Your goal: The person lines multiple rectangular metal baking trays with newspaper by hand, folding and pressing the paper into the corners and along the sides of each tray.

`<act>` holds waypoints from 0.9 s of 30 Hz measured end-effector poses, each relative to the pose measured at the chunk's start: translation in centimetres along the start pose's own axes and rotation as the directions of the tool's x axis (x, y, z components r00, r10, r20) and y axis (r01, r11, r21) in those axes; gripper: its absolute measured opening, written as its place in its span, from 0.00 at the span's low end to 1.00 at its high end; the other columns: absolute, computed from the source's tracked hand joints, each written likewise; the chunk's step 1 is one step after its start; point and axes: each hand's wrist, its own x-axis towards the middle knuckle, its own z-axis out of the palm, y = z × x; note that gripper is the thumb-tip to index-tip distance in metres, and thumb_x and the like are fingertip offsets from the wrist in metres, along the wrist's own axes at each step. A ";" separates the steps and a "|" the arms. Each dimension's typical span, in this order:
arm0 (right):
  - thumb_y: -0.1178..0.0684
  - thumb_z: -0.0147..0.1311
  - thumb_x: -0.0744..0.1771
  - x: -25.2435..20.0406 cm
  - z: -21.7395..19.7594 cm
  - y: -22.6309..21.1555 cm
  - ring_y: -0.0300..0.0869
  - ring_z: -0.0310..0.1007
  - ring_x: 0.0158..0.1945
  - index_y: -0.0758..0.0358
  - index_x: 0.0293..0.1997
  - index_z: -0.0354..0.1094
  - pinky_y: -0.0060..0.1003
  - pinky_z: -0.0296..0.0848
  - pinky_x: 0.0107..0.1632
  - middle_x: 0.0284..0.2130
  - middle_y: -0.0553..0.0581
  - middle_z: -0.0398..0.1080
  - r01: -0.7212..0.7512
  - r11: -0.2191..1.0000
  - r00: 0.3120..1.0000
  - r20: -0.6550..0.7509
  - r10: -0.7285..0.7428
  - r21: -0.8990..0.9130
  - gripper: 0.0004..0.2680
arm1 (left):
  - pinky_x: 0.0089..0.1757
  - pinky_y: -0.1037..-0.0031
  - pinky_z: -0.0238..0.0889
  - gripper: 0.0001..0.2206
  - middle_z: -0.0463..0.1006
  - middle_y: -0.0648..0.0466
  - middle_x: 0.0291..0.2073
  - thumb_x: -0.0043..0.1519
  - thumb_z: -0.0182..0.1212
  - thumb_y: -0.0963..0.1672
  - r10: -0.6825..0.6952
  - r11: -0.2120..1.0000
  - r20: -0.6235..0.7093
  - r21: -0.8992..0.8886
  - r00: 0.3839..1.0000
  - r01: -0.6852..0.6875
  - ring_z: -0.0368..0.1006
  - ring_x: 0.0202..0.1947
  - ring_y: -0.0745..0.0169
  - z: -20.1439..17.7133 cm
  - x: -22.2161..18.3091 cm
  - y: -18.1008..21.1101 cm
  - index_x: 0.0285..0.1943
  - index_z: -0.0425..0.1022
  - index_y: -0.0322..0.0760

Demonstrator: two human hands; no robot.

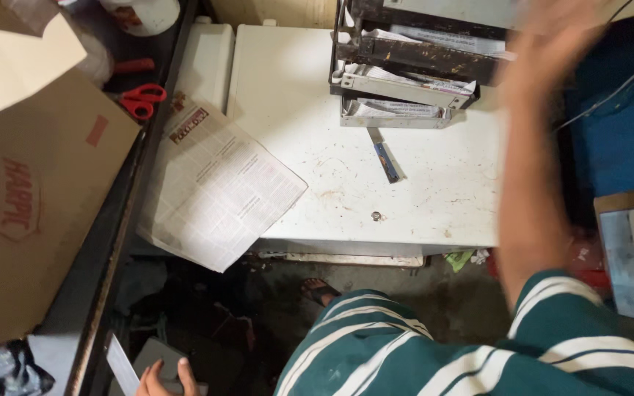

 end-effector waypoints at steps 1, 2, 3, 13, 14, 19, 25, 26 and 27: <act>0.53 0.61 0.68 -3.9 2.6 -1.8 0.48 0.72 0.57 0.59 0.65 0.64 0.44 0.71 0.59 0.51 0.61 0.74 -0.061 0.995 0.992 0.118 0.052 0.077 0.18 | 0.58 0.58 0.61 0.21 0.80 0.54 0.54 0.62 0.65 0.55 0.002 1.000 -0.025 -0.009 1.000 -0.002 0.74 0.58 0.53 0.1 -0.1 0.3 0.58 0.79 0.44; 0.53 0.61 0.67 -6.9 5.5 -3.3 0.49 0.71 0.58 0.58 0.66 0.63 0.44 0.71 0.59 0.52 0.62 0.74 -0.165 0.983 0.956 0.261 0.138 0.083 0.19 | 0.58 0.58 0.61 0.21 0.80 0.54 0.54 0.62 0.65 0.56 0.006 1.000 -0.051 -0.017 0.999 -0.007 0.74 0.58 0.53 0.0 0.0 0.5 0.58 0.80 0.44; 0.52 0.61 0.67 -9.5 8.3 -4.5 0.49 0.71 0.58 0.58 0.66 0.63 0.45 0.71 0.59 0.52 0.62 0.74 -0.272 0.959 0.891 0.396 0.221 0.075 0.19 | 0.58 0.58 0.61 0.21 0.80 0.55 0.54 0.62 0.65 0.56 0.002 1.000 -0.074 -0.021 0.997 -0.003 0.74 0.58 0.53 -0.2 -0.3 0.7 0.58 0.80 0.44; 0.47 0.61 0.64 -10.2 20.6 -2.0 0.54 0.70 0.60 0.49 0.78 0.39 0.50 0.74 0.49 0.64 0.66 0.65 -0.713 0.661 0.436 0.591 0.678 -0.233 0.34 | 0.58 0.60 0.58 0.21 0.81 0.56 0.55 0.65 0.62 0.55 -0.029 0.997 -0.133 -0.071 0.991 0.020 0.73 0.59 0.54 -6.3 -2.9 3.6 0.61 0.79 0.44; 0.47 0.61 0.64 -9.6 20.8 -2.4 0.54 0.70 0.60 0.48 0.79 0.37 0.50 0.75 0.47 0.65 0.67 0.65 -0.728 0.636 0.402 0.592 0.698 -0.255 0.36 | 0.58 0.61 0.58 0.21 0.80 0.56 0.55 0.66 0.62 0.55 -0.033 0.996 -0.145 -0.083 0.989 0.021 0.73 0.59 0.55 -6.7 -3.0 3.8 0.61 0.79 0.43; 0.47 0.59 0.63 -10.2 20.1 -1.8 0.58 0.75 0.56 0.48 0.82 0.37 0.49 0.76 0.39 0.63 0.71 0.70 -0.760 0.650 0.573 0.498 0.651 0.025 0.37 | 0.58 0.61 0.59 0.21 0.81 0.56 0.53 0.65 0.63 0.54 -0.071 0.990 -0.115 -0.126 0.991 0.057 0.73 0.56 0.55 -7.7 -2.8 4.4 0.61 0.78 0.42; 0.49 0.63 0.64 -5.6 18.8 2.0 0.63 0.62 0.63 0.44 0.79 0.29 0.57 0.74 0.40 0.72 0.66 0.50 -0.867 0.487 0.467 0.512 0.721 0.105 0.39 | 0.56 0.60 0.59 0.21 0.82 0.55 0.52 0.64 0.63 0.54 -0.040 0.987 -0.117 -0.159 0.992 0.021 0.74 0.54 0.54 -7.7 -2.6 4.4 0.60 0.78 0.42; 0.50 0.62 0.64 -5.0 18.5 2.0 0.66 0.61 0.62 0.40 0.80 0.27 0.58 0.71 0.40 0.72 0.66 0.51 -0.910 0.413 0.356 0.536 0.765 0.015 0.40 | 0.55 0.60 0.59 0.21 0.82 0.55 0.52 0.64 0.63 0.54 -0.035 0.987 -0.118 -0.163 0.992 0.016 0.74 0.54 0.53 -7.5 -2.7 4.3 0.60 0.78 0.42; 0.50 0.62 0.64 -5.0 18.3 1.7 0.65 0.64 0.61 0.41 0.80 0.27 0.56 0.73 0.39 0.72 0.67 0.54 -0.893 0.449 0.399 0.526 0.751 0.036 0.40 | 0.55 0.60 0.59 0.21 0.82 0.55 0.52 0.64 0.63 0.54 -0.036 0.988 -0.124 -0.155 0.992 0.017 0.74 0.53 0.53 -7.4 -2.5 4.3 0.60 0.79 0.43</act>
